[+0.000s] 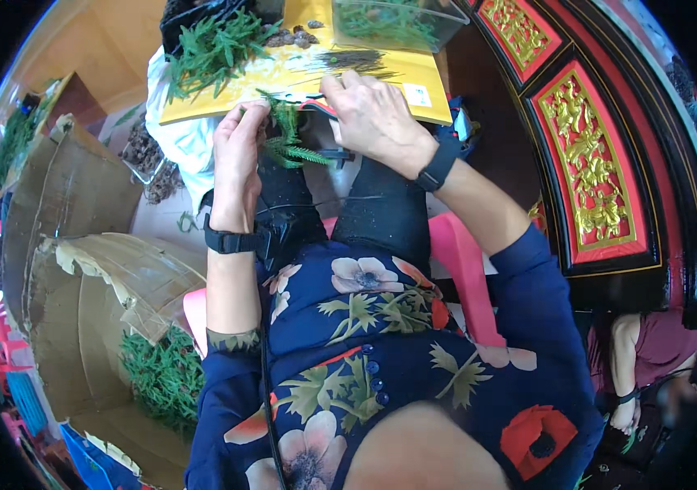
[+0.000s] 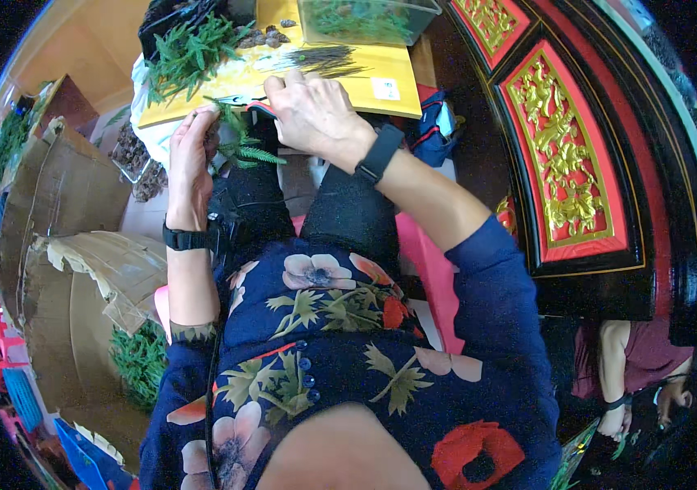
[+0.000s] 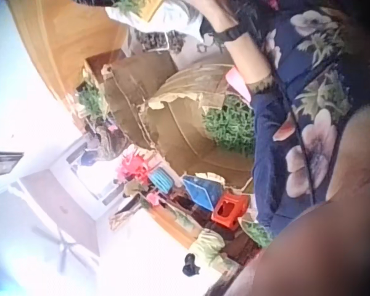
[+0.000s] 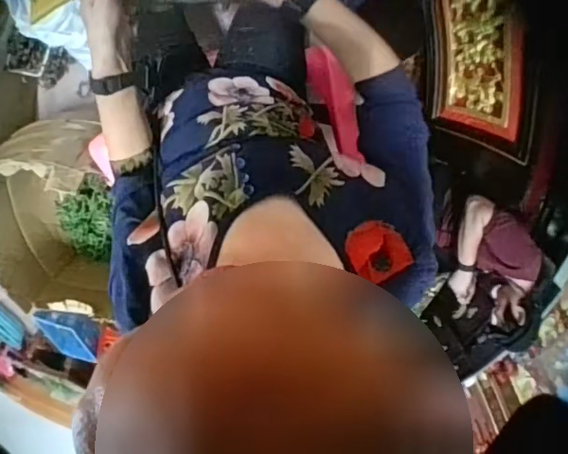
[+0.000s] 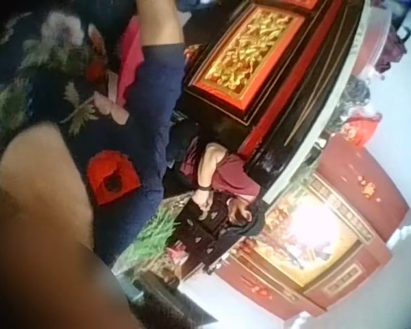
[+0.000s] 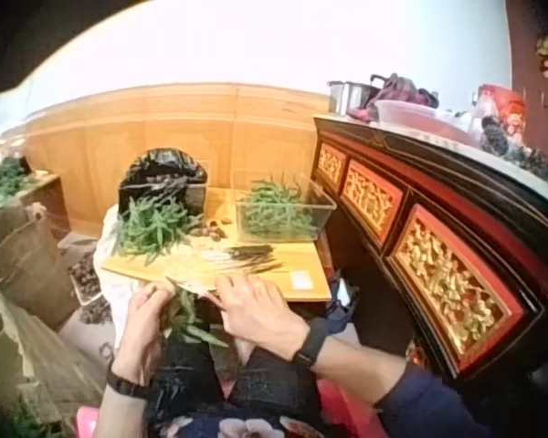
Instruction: Assembling artificial greenery by manually attaching plastic leaves to stems.
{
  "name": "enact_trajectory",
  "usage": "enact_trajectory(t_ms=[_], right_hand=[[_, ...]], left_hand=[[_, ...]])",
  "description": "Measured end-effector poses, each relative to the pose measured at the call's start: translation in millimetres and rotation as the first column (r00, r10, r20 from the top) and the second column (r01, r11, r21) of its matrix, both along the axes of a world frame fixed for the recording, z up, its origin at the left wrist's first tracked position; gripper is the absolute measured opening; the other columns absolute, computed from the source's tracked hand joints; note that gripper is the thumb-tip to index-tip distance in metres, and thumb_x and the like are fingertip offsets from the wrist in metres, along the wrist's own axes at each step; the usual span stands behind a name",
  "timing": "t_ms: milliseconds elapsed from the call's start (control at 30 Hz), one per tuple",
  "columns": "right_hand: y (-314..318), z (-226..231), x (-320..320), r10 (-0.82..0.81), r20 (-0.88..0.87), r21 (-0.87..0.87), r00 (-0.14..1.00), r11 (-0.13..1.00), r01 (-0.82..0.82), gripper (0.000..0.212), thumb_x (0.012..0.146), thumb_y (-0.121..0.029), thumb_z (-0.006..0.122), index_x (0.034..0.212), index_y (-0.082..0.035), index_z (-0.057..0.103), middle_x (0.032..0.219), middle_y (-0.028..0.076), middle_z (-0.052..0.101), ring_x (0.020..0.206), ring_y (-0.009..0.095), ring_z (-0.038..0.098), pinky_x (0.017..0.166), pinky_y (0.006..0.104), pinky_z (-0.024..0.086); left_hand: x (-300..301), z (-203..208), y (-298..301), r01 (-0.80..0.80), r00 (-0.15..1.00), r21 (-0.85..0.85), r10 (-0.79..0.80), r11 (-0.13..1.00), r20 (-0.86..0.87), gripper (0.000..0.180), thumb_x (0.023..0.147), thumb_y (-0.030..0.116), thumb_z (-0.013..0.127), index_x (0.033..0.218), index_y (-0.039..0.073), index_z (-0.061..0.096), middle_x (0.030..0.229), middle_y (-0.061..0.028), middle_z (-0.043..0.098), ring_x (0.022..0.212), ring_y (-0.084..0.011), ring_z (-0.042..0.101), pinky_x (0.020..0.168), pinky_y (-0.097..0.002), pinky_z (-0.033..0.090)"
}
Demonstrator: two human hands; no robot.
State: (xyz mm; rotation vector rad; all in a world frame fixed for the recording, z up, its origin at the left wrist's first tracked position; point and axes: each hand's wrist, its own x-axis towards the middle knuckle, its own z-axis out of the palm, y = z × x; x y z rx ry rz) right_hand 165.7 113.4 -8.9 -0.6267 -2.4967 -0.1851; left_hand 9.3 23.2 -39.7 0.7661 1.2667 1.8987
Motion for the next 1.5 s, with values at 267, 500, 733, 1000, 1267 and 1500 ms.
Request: enact_trajectory(t_ms=[267, 500, 733, 1000, 1267, 1500], right_hand=[[2.5, 34.8, -22.6, -0.014, 0.21, 0.501, 0.978, 0.86, -0.095, 0.018, 0.071, -0.012, 0.057, 0.085, -0.002, 0.052, 0.078, 0.015, 0.055, 0.069, 0.029, 0.058, 0.054, 0.0356, 0.047], [-1.7, 48.4, -21.6, 0.039, 0.146, 0.303, 0.988, 0.95, -0.082, 0.025, 0.072, -0.017, 0.055, 0.091, 0.0, 0.055, 0.08, 0.017, 0.057, 0.074, 0.033, 0.058, 0.063, 0.0408, 0.047], [-9.4, 48.8, -10.3, 0.047, 0.219, -0.225, 0.975, 0.974, 0.003, 0.033, 0.073, -0.02, 0.052, 0.096, 0.004, 0.054, 0.093, 0.023, 0.059, 0.091, 0.038, 0.055, 0.079, 0.0454, 0.043], [-1.9, 55.0, -5.0, 0.117, 0.165, -0.477, 0.979, 0.878, -0.024, 0.037, 0.073, -0.022, 0.052, 0.1, 0.003, 0.054, 0.091, 0.022, 0.059, 0.09, 0.036, 0.056, 0.08, 0.0411, 0.043], [4.6, 63.4, -3.2, 0.222, 0.263, -0.583, 0.939, 0.812, -0.029, 0.044, 0.074, -0.025, 0.054, 0.108, 0.002, 0.054, 0.098, 0.022, 0.059, 0.093, 0.031, 0.056, 0.083, 0.0359, 0.043], [-0.2, 81.6, 2.1, 0.199, 0.346, -0.54, 0.917, 0.842, 0.022, 0.049, 0.075, -0.028, 0.054, 0.114, 0.002, 0.052, 0.106, 0.021, 0.057, 0.099, 0.03, 0.054, 0.087, 0.0339, 0.041]], left_hand=[[-8.5, -7.1, 3.2, -0.025, 0.996, 0.015, 0.023, 1.0, 0.081, 0.005, 0.08, 0.011, 0.059, 0.077, 0.007, 0.061, 0.063, 0.0071, 0.049, 0.056, -0.0016, 0.038, 0.051, -0.0177, 0.027], [-7.0, -14.5, 8.4, -0.315, 0.91, 0.113, 0.334, 0.942, -0.247, 0.011, 0.079, 0.01, 0.059, 0.085, 0.0, 0.06, 0.072, -0.0006, 0.058, 0.067, -0.007, 0.05, 0.062, -0.022, 0.04], [-3.4, -5.5, 7.1, -0.364, 0.826, 0.262, 0.439, 0.894, -0.353, 0.014, 0.08, 0.009, 0.059, 0.09, -0.001, 0.06, 0.079, -0.0059, 0.061, 0.075, -0.0116, 0.054, 0.071, -0.0249, 0.043], [1.2, 2.6, 7.5, -0.354, 0.771, 0.376, 0.495, 0.856, -0.401, 0.013, 0.081, 0.008, 0.058, 0.091, -0.001, 0.059, 0.083, -0.0071, 0.061, 0.076, -0.0117, 0.053, 0.07, -0.0253, 0.043], [10.5, 13.8, -2.5, -0.306, 0.812, 0.327, 0.424, 0.894, -0.401, 0.014, 0.082, 0.007, 0.057, 0.094, -0.001, 0.057, 0.082, -0.0057, 0.06, 0.074, -0.0101, 0.051, 0.067, -0.0242, 0.043], [12.9, 16.2, -6.4, -0.247, 0.862, 0.295, 0.349, 0.923, -0.368, 0.016, 0.083, 0.007, 0.056, 0.097, -0.001, 0.057, 0.085, -0.0046, 0.059, 0.077, -0.0088, 0.051, 0.069, -0.0224, 0.042]])
